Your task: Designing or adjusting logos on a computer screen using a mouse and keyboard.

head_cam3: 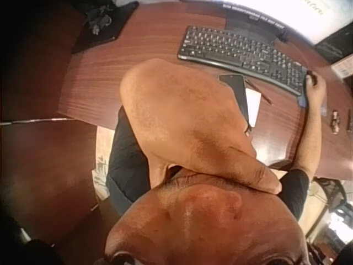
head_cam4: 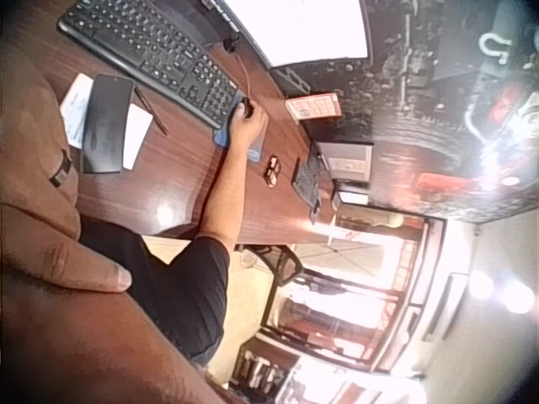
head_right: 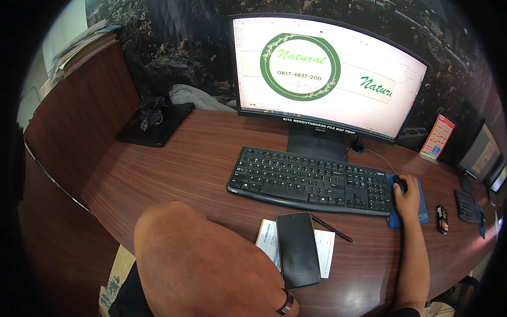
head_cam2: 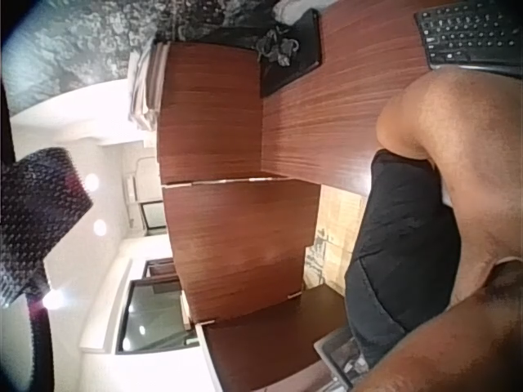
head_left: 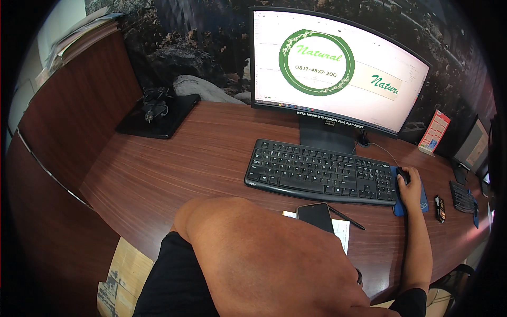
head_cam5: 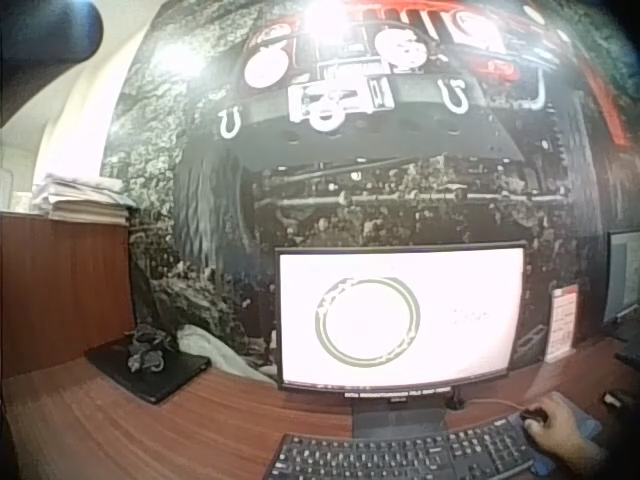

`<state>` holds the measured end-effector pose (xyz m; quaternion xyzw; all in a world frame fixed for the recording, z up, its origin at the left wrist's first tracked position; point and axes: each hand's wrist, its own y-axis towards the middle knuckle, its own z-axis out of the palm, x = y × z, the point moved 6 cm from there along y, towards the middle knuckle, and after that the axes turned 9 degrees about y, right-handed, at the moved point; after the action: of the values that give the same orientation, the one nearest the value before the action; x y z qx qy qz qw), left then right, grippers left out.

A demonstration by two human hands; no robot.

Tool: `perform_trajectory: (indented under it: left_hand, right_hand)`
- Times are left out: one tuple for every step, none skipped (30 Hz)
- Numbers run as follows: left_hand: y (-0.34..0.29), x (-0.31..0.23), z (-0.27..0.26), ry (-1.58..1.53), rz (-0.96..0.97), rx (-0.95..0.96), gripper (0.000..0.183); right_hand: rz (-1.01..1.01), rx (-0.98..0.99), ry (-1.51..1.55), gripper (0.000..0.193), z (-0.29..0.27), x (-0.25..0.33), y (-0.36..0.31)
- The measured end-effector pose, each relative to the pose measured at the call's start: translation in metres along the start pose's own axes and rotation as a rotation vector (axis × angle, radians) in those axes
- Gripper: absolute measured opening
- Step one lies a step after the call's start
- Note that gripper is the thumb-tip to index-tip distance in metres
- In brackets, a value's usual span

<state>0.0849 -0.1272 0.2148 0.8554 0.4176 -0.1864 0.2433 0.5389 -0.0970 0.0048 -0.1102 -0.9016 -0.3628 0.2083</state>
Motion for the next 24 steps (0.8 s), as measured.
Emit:
perform_trajectory:
  left_hand:
    - [0.001,0.001,0.000,-0.053,-0.022,0.016,0.123]
    - [0.001,-0.001,0.000,-0.054,-0.023,0.016,0.123]
    - [0.000,-0.002,-0.001,-0.023,-0.030,0.013,0.123]
    - [0.000,-0.004,-0.001,0.008,-0.037,0.011,0.122]
    - [0.001,-0.005,-0.002,0.007,-0.037,0.011,0.122]
    - [0.001,-0.006,-0.003,0.006,-0.047,0.021,0.122]
    - [0.002,-0.006,-0.004,0.005,-0.057,0.031,0.122]
    - [0.002,-0.004,-0.002,0.005,-0.057,0.031,0.122]
    - [0.003,0.001,0.004,0.038,-0.055,0.059,0.120]
    - [0.003,0.004,0.008,0.070,-0.053,0.086,0.119]
    - [0.002,0.004,0.007,0.069,-0.053,0.087,0.119]
    - [0.001,0.003,0.004,-0.005,-0.037,0.039,0.118]
    - [0.000,0.002,0.001,-0.080,-0.020,-0.010,0.117]
    - [0.001,0.001,0.002,-0.080,-0.020,-0.010,0.117]
    - [0.002,0.002,0.006,-0.027,-0.079,0.030,0.116]
    - [0.002,0.005,0.009,0.026,-0.138,0.070,0.115]
    - [0.001,0.006,0.009,0.027,-0.138,0.070,0.115]
    - [0.000,0.005,0.009,0.030,-0.095,0.068,0.115]
    - [0.000,0.003,0.009,0.033,-0.051,0.066,0.116]
    - [0.000,0.003,0.008,0.032,-0.051,0.067,0.116]
    - [-0.001,0.001,0.005,0.031,-0.029,0.022,0.116]
    - [-0.001,0.000,0.002,0.029,-0.007,-0.023,0.117]
    - [-0.002,0.001,0.002,0.029,-0.008,-0.023,0.117]
    - [-0.002,-0.001,-0.001,0.014,0.027,-0.040,0.117]
  right_hand:
    - [0.000,0.000,0.000,0.028,0.000,0.001,0.000]
    - [0.005,0.000,0.005,0.028,0.000,0.002,0.000]
    - [0.011,0.000,0.010,0.027,0.000,0.002,0.000]
    - [0.011,0.001,0.011,0.027,0.000,0.002,0.000]
    - [0.013,0.002,0.011,0.027,0.000,0.002,0.000]
    - [0.014,0.003,0.011,0.027,0.000,0.002,0.000]
    - [0.015,0.003,0.011,0.027,0.000,0.001,0.000]
    - [0.006,0.004,0.008,0.027,0.000,0.001,0.000]
    - [-0.003,0.004,0.006,0.027,0.000,0.001,0.001]
    - [-0.004,0.005,0.006,0.027,0.000,0.002,0.001]
    - [-0.004,0.005,0.004,0.027,0.000,0.002,0.000]
    - [-0.005,0.006,0.002,0.027,0.000,0.002,0.000]
    - [-0.004,0.005,0.002,0.027,0.000,0.001,0.000]
    - [0.002,0.011,0.005,0.027,0.000,0.001,0.000]
    - [0.008,0.017,0.007,0.027,0.000,0.000,0.000]
    - [0.009,0.018,0.007,0.027,0.000,-0.001,0.000]
    - [0.006,0.014,0.010,0.027,0.000,-0.001,0.000]
    - [0.003,0.011,0.012,0.027,0.000,-0.001,0.000]
    - [0.002,0.011,0.012,0.027,0.000,0.000,0.000]
    - [0.009,0.011,0.008,0.027,0.000,0.001,0.000]
    - [0.016,0.012,0.004,0.027,-0.001,0.002,0.000]
    - [0.017,0.012,0.004,0.027,-0.001,0.002,0.000]
    - [0.024,0.019,0.012,0.027,-0.001,0.003,0.000]
    - [0.032,0.026,0.020,0.027,-0.001,0.003,0.001]
